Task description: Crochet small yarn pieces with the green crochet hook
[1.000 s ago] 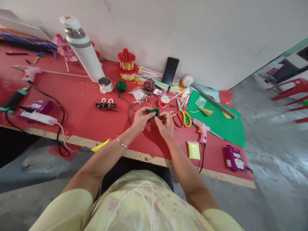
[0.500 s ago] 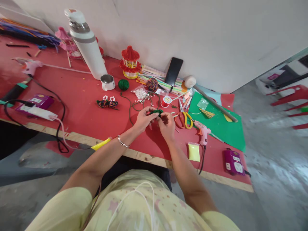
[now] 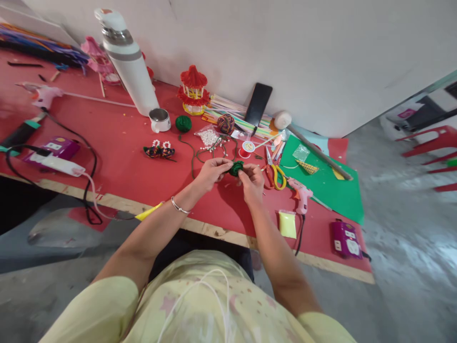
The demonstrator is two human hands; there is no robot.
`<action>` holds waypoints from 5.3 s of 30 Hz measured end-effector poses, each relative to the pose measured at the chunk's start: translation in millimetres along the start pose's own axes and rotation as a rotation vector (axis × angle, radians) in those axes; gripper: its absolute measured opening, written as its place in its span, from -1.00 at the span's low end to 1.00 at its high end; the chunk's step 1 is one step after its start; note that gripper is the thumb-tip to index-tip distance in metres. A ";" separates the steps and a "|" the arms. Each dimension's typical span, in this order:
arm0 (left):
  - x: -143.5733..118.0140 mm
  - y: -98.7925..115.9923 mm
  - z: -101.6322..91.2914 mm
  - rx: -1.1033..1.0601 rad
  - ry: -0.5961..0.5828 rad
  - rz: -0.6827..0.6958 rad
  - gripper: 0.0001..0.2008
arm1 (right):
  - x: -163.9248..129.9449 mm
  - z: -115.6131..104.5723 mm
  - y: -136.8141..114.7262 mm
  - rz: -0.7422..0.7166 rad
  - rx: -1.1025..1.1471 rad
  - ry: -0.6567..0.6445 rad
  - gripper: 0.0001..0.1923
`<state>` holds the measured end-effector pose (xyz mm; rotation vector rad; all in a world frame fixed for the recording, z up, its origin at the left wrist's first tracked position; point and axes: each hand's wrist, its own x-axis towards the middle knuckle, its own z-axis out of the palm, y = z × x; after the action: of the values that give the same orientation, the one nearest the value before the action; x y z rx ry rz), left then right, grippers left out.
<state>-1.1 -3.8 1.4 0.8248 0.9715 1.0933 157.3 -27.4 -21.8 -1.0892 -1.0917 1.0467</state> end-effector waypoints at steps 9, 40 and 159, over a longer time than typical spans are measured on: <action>2.2 -3.1 0.4 0.039 0.062 0.009 -0.64 | -0.6 1.0 -5.3 0.007 -0.065 -0.013 -0.69; -0.9 -6.8 3.8 0.179 -0.008 -0.013 -0.70 | -0.2 -9.3 -12.7 -0.348 -0.532 -0.023 -0.66; 2.7 -17.8 1.3 0.128 0.029 0.167 -0.77 | -1.1 -9.9 -14.4 -0.272 -0.693 -0.065 -0.81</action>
<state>6.5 -6.0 -14.9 1.0112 1.0192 1.1972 168.3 -32.0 -9.0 -1.3944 -1.6669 0.4876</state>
